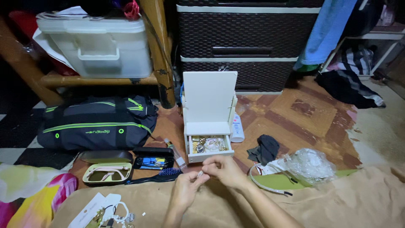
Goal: The person tries on a wristwatch, then picks up bracelets, earrings and other jewelry pieces one at a time from a mat on the floor, removes tags and cards, and places them into the open drawer of a small white jewelry box. Near the end they handle bubble wrap and a white headband.
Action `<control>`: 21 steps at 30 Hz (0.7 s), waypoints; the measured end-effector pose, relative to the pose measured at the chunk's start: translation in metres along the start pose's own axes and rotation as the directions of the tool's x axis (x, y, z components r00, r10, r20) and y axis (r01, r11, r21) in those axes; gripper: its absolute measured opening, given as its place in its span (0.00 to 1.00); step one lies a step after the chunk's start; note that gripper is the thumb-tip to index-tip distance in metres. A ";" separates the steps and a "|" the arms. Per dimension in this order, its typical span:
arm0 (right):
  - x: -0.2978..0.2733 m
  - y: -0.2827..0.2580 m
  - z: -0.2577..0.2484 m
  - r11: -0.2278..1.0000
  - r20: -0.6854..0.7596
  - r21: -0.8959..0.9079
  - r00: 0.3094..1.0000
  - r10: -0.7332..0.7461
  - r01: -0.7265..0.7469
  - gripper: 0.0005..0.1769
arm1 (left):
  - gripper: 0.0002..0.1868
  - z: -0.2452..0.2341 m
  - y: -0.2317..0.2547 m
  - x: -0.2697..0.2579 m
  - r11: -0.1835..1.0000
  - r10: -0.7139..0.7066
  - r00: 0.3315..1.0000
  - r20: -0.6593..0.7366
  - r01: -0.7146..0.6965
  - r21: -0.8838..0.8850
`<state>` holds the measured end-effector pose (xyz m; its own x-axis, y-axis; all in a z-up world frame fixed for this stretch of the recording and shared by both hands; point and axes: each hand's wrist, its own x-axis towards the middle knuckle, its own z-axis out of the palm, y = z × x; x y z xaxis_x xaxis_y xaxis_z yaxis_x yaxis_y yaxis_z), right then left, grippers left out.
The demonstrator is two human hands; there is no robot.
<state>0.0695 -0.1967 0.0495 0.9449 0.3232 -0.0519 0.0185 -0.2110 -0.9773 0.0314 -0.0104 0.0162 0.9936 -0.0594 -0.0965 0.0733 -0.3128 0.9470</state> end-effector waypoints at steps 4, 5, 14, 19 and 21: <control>-0.008 0.010 0.005 0.996 0.008 -0.033 0.997 0.078 -0.077 0.12 | 0.12 0.005 -0.001 0.001 0.991 0.049 0.999 -0.005 -0.048 0.123; -0.009 0.010 0.004 0.997 0.009 -0.016 0.997 0.077 -0.077 0.11 | 0.12 0.007 0.001 0.001 0.990 0.050 0.999 0.001 -0.049 0.135; 0.018 -0.014 -0.018 0.980 -0.063 0.106 0.982 0.177 -0.170 0.08 | 0.21 0.017 0.009 0.007 0.999 -0.048 0.998 0.028 0.049 -0.019; 0.051 -0.017 -0.043 1.000 -0.105 0.004 0.994 0.025 -0.025 0.09 | 0.17 0.019 0.006 0.018 0.985 0.067 0.996 0.060 -0.057 -0.164; 0.063 -0.019 -0.052 0.997 -0.137 0.043 0.988 0.065 -0.060 0.10 | 0.14 0.016 0.010 0.021 0.998 0.066 0.996 0.060 -0.065 -0.012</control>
<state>0.1454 -0.2203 0.0757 0.9800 0.1790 -0.0865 -0.0517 -0.1904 -0.9803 0.0519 -0.0295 0.0184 0.9892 -0.1368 -0.0525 0.0096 -0.2972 0.9548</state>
